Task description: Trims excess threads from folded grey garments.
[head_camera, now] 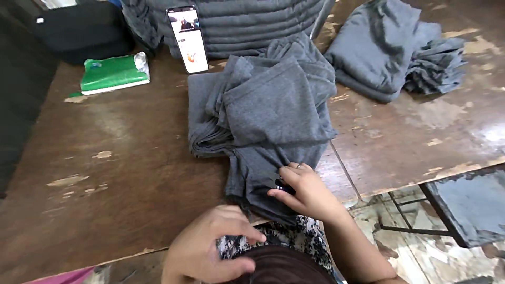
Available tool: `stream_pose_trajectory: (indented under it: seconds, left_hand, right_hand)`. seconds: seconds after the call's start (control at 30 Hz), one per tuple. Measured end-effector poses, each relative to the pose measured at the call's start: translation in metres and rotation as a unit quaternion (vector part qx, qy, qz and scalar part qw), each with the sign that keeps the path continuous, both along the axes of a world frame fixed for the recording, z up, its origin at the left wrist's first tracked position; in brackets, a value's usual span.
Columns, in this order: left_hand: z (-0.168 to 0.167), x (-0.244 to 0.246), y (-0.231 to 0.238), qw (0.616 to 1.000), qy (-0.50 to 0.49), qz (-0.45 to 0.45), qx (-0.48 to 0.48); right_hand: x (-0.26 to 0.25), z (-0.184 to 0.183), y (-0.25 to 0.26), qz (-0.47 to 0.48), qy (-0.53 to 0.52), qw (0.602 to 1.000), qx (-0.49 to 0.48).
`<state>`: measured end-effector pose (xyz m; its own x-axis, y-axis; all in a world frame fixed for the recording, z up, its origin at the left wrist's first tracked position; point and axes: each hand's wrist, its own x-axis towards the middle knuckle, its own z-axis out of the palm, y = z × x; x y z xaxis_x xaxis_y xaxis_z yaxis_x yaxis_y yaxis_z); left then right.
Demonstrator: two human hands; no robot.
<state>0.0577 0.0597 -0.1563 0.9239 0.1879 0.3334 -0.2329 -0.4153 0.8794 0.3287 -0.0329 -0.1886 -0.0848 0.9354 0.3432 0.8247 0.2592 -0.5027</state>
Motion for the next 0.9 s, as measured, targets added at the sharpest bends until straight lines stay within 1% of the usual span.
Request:
stream_pose_trajectory:
  seconds: [0.03,0.07,0.13,0.17,0.23,0.3,0.33,0.4,0.43,0.47,0.5,0.53,0.57,0.6,0.63,0.67,0.7,0.73,0.77,0.83,0.87,0.9]
  left_hand:
    - [-0.001,0.007,-0.004,0.997,-0.005,0.069,0.045]
    - [-0.003,0.017,-0.009,0.985,-0.002,0.148,0.094]
    - [-0.007,0.043,-0.017,0.94,0.032,0.291,0.175]
    - [-0.009,0.057,-0.019,0.912,0.057,0.348,0.209]
    - [-0.016,0.079,-0.015,0.868,0.076,0.43,0.238]
    - [-0.021,0.087,-0.004,0.844,0.047,0.489,0.216]
    - [-0.018,0.084,0.003,0.846,0.031,0.501,0.18]
    - [-0.007,0.072,0.012,0.869,-0.001,0.487,0.086]
    - [-0.002,0.069,0.014,0.885,-0.027,0.462,0.04]
    - [0.003,0.067,0.014,0.903,-0.057,0.427,-0.013]
    - [0.008,0.068,0.014,0.913,-0.083,0.394,-0.063]
    - [0.012,0.07,0.015,0.917,-0.103,0.376,-0.09]
    - [0.015,0.074,0.017,0.914,-0.12,0.374,-0.1]
    - [0.018,0.078,0.02,0.91,-0.136,0.38,-0.097]
    - [0.021,0.081,0.026,0.91,-0.15,0.38,-0.076]
    - [0.025,0.082,0.031,0.911,-0.147,0.381,-0.047]
    - [0.031,0.081,0.034,0.911,-0.141,0.388,-0.027]
    - [0.035,0.079,0.033,0.907,-0.138,0.398,-0.017]
    - [0.036,0.075,0.031,0.903,-0.142,0.406,-0.009]
    - [0.027,0.064,0.022,0.896,-0.142,0.421,0.013]
    - [0.016,0.056,0.019,0.897,-0.117,0.425,0.027]
    - [0.003,0.046,0.016,0.905,-0.072,0.418,0.041]
  right_hand:
    - [0.003,0.002,-0.002,0.018,0.062,0.998,-0.002]
    - [0.005,0.005,-0.004,0.039,0.13,0.991,-0.001]
    - [0.004,0.009,-0.006,0.064,0.24,0.968,0.026]
    - [0.0,0.011,-0.007,0.057,0.263,0.962,0.042]
    - [-0.008,0.012,-0.007,0.027,0.253,0.964,0.076]
    - [-0.008,0.012,-0.009,-0.023,0.193,0.976,0.103]
    - [-0.004,0.013,-0.012,-0.065,0.153,0.979,0.117]
    - [0.012,0.019,-0.019,-0.153,0.09,0.975,0.131]
    - [0.019,0.025,-0.023,-0.175,0.085,0.971,0.138]
    - [0.025,0.031,-0.025,-0.171,0.105,0.967,0.156]
    - [0.027,0.037,-0.026,-0.148,0.148,0.96,0.188]
    - [0.026,0.043,-0.024,-0.117,0.207,0.945,0.225]
    - [0.021,0.05,-0.018,-0.084,0.276,0.918,0.274]
    - [0.014,0.057,-0.01,-0.044,0.349,0.879,0.322]
    - [0.007,0.064,-0.003,0.004,0.414,0.841,0.349]
    - [0.0,0.07,0.001,0.043,0.458,0.816,0.35]
    - [-0.007,0.074,0.002,0.068,0.482,0.809,0.329]
    - [-0.012,0.073,0.002,0.084,0.489,0.818,0.292]
    - [-0.016,0.068,0.001,0.093,0.477,0.838,0.248]
    - [-0.021,0.047,-0.002,0.098,0.399,0.9,0.144]
    - [-0.023,0.033,-0.005,0.104,0.348,0.927,0.098]
    - [-0.026,0.021,-0.008,0.103,0.292,0.949,0.057]
